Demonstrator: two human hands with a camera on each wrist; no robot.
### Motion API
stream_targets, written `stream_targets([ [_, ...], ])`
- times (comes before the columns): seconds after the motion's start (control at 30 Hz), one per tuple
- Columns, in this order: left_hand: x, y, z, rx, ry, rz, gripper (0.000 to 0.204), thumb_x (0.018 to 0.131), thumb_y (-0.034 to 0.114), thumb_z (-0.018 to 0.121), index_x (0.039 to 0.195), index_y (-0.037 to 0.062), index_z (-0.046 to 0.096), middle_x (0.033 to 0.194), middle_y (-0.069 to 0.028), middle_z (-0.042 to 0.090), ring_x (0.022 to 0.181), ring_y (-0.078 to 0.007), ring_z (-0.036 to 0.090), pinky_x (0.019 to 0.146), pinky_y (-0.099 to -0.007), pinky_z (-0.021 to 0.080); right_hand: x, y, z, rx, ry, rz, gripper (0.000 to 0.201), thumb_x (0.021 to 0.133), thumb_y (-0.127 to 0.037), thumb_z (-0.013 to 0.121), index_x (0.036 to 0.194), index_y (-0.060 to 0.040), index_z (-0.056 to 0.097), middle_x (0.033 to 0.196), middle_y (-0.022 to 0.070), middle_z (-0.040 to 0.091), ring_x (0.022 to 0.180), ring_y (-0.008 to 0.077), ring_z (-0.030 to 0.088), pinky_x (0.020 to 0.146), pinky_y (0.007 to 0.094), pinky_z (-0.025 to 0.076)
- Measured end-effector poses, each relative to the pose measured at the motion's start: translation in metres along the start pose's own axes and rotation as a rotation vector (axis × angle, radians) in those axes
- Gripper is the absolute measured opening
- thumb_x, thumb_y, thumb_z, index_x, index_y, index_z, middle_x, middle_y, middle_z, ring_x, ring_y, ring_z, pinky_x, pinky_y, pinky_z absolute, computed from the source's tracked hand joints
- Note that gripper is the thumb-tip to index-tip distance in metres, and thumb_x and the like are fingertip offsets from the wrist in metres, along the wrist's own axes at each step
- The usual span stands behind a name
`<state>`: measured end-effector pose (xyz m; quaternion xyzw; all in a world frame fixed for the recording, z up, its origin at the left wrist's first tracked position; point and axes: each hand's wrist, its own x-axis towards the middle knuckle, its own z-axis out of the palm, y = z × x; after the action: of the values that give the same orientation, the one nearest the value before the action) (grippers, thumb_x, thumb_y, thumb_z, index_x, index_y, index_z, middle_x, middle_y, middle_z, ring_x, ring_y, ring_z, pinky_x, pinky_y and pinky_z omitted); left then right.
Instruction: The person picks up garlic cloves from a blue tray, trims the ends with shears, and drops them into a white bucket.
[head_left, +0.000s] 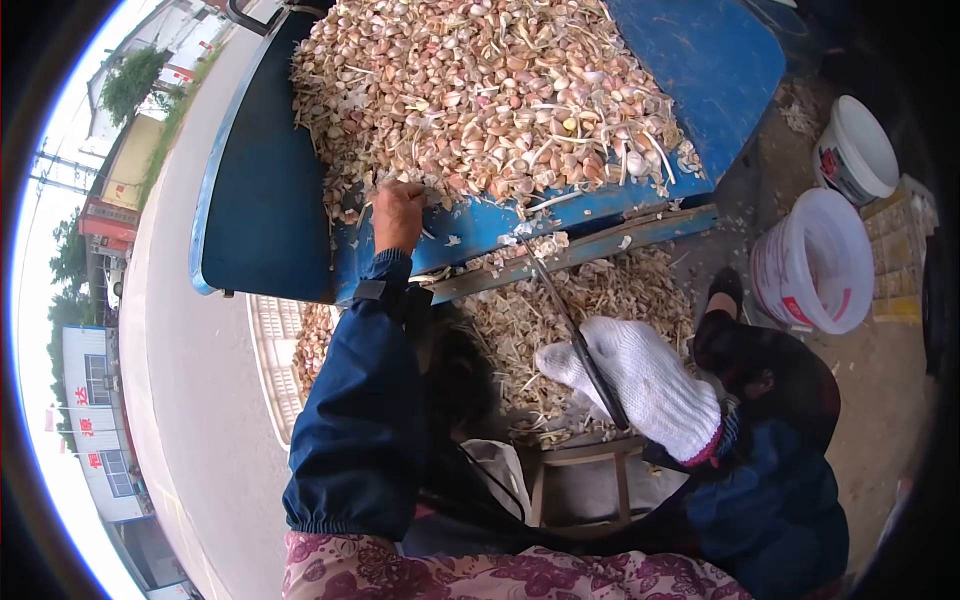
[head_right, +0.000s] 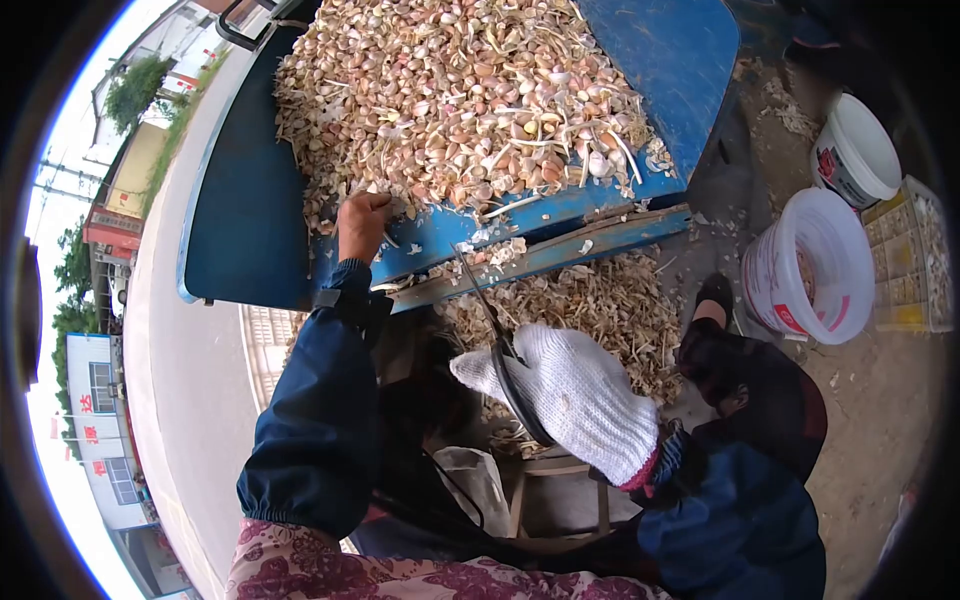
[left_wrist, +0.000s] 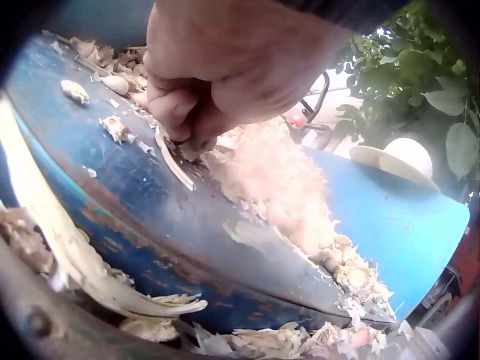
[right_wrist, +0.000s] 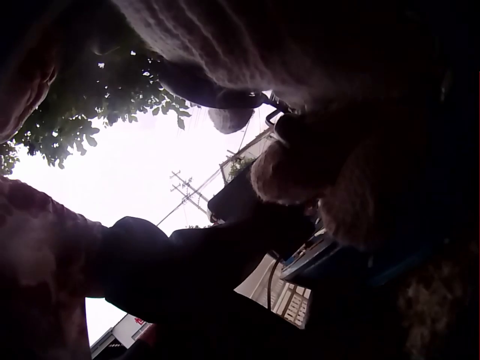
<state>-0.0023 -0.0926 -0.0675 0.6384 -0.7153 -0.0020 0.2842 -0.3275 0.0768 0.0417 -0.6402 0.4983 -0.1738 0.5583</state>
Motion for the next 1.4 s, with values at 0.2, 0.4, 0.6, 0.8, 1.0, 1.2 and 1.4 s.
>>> stream_targets([
  [0.2, -0.005, 0.007, 0.002, 0.002, -0.066, -0.001, 0.013, 0.076, 0.006, 0.061, 0.084, 0.0006, 0.070, 0.084, -0.0212, 0.064, 0.081, -0.0387, 0.062, 0.075, -0.0435, 0.049, -0.002, 0.004, 0.003, 0.102, 0.029, -0.080, 0.062, 0.084, -0.060, 0.062, 0.070, 0.0008, 0.065, 0.063, 0.0210, 0.061, 0.062, 0.0353, 0.064, 0.056, 0.0413, 0.046],
  [0.4, -0.012, 0.011, -0.002, 0.091, -0.087, 0.046, 0.013, 0.075, 0.003, 0.059, 0.083, -0.0019, 0.068, 0.076, -0.0211, 0.063, 0.077, -0.0373, 0.062, 0.071, -0.0437, 0.049, -0.004, -0.004, 0.000, -0.083, -0.016, 0.019, 0.067, 0.082, -0.064, 0.061, 0.065, 0.0013, 0.061, 0.056, 0.0213, 0.056, 0.057, 0.0338, 0.061, 0.054, 0.0419, 0.044],
  [0.6, -0.017, 0.020, -0.038, -0.670, -0.327, -0.679, 0.012, 0.079, -0.001, 0.057, 0.087, -0.0032, 0.066, 0.071, -0.0049, 0.060, 0.067, -0.0152, 0.058, 0.058, -0.0296, 0.045, 0.003, 0.010, 0.008, -0.042, -0.014, -0.006, 0.054, 0.087, -0.051, 0.065, 0.065, -0.0037, 0.053, 0.052, 0.0004, 0.051, 0.047, 0.0106, 0.052, 0.045, 0.0283, 0.041],
  [0.8, -0.039, 0.051, -0.055, -1.645, -0.394, -0.764, 0.047, 0.078, -0.009, 0.054, 0.124, -0.0031, 0.049, 0.091, -0.0125, 0.061, 0.071, -0.0202, 0.057, 0.059, -0.0258, 0.043, 0.008, 0.009, 0.010, -0.209, 0.029, -0.142, 0.056, 0.087, -0.054, 0.063, 0.064, -0.0035, 0.054, 0.050, 0.0050, 0.050, 0.047, 0.0159, 0.051, 0.047, 0.0346, 0.040],
  [1.0, -0.050, 0.091, -0.068, -1.440, -0.347, -0.686, 0.025, 0.083, -0.003, 0.058, 0.107, -0.0082, 0.059, 0.091, -0.0206, 0.066, 0.069, -0.0234, 0.067, 0.052, -0.0268, 0.050, 0.007, 0.015, 0.012, -0.302, 0.208, -0.273, 0.059, 0.086, -0.056, 0.063, 0.060, -0.0034, 0.053, 0.050, 0.0161, 0.049, 0.047, 0.0316, 0.052, 0.049, 0.0410, 0.041],
  [1.2, -0.061, 0.124, -0.079, -1.225, -0.336, -0.542, 0.014, 0.088, 0.007, 0.064, 0.096, -0.0048, 0.063, 0.080, -0.0182, 0.067, 0.054, -0.0194, 0.061, 0.041, -0.0244, 0.041, 0.007, 0.015, 0.016, -0.372, 0.223, -0.290, 0.055, 0.091, -0.052, 0.055, 0.068, -0.0026, 0.057, 0.053, 0.0174, 0.052, 0.052, 0.0359, 0.058, 0.046, 0.0429, 0.042],
  [1.4, -0.067, 0.149, -0.081, -1.422, -0.318, -0.540, 0.012, 0.085, 0.008, 0.068, 0.091, -0.0004, 0.063, 0.070, -0.0152, 0.063, 0.048, -0.0190, 0.055, 0.037, -0.0231, 0.036, 0.001, 0.006, 0.011, -0.357, 0.224, -0.256, 0.062, 0.081, -0.062, 0.063, 0.069, -0.0014, 0.055, 0.056, 0.0180, 0.056, 0.056, 0.0369, 0.061, 0.049, 0.0435, 0.045],
])
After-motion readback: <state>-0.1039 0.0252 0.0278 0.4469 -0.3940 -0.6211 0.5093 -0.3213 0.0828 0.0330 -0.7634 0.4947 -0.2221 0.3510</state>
